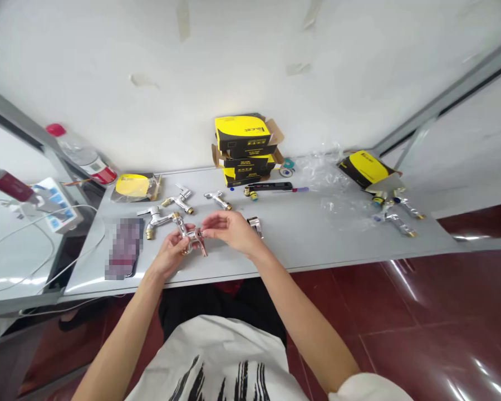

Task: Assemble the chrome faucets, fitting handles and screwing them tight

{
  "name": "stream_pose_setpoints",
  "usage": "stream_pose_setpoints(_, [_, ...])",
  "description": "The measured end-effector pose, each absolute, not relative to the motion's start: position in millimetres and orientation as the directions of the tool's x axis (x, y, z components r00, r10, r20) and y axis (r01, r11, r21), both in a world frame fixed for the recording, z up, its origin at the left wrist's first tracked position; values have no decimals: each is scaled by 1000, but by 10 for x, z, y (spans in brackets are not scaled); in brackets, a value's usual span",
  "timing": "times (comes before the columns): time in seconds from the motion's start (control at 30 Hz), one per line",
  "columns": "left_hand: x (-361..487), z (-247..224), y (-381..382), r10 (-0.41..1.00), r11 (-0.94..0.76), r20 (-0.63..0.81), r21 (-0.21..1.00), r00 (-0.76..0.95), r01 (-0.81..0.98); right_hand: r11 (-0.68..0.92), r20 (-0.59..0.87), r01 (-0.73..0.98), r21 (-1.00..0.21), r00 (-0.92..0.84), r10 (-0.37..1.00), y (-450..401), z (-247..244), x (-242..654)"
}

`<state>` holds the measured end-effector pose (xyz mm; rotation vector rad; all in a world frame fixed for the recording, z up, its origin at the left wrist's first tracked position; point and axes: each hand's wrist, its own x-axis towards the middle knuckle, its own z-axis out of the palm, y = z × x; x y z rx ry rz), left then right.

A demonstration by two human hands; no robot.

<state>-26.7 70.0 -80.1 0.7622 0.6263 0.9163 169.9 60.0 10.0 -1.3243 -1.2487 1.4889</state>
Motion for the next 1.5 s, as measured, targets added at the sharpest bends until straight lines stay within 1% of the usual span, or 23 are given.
stream_pose_setpoints(0.27, [-282, -827, 708, 863, 390, -154, 807, 481, -443, -179, -203, 146, -973, -173, 964, 609, 84, 1652])
stream_pose_setpoints(0.5, [-279, -842, 708, 861, 377, -139, 820, 489, -431, -165, -187, 160, -973, -133, 973, 581, 56, 1611])
stream_pose_setpoints(0.6, [-276, -824, 696, 855, 383, -134, 815, 501, -435, -203, -220, 135, -970, -130, 967, 580, 35, 1619])
stream_pose_setpoints(0.67, [-275, -800, 684, 849, 384, -125, 813, 513, -438, -262, -275, 101, -960, -154, 949, 583, 26, 1628])
stream_pose_setpoints(0.77, [-273, -773, 666, 843, 383, -115, 815, 526, -436, -364, -367, 57, -930, -241, 898, 587, 13, 1632])
stream_pose_setpoints(0.83, [-272, -777, 658, 844, 376, -112, 821, 525, -430, -398, -392, 46, -916, -301, 869, 585, -1, 1622])
stream_pose_setpoints(0.97, [-273, -814, 660, 852, 363, -115, 832, 510, -419, -414, -390, 19, -910, -377, 840, 578, -25, 1582])
stream_pose_setpoints(1.23, [-283, -811, 668, 857, 377, -128, 817, 500, -437, -412, -364, -38, -911, -400, 841, 613, -74, 1579])
stream_pose_setpoints(1.5, [-281, -818, 672, 854, 374, -103, 803, 510, -464, -433, -389, -6, -901, -430, 815, 655, -46, 1593])
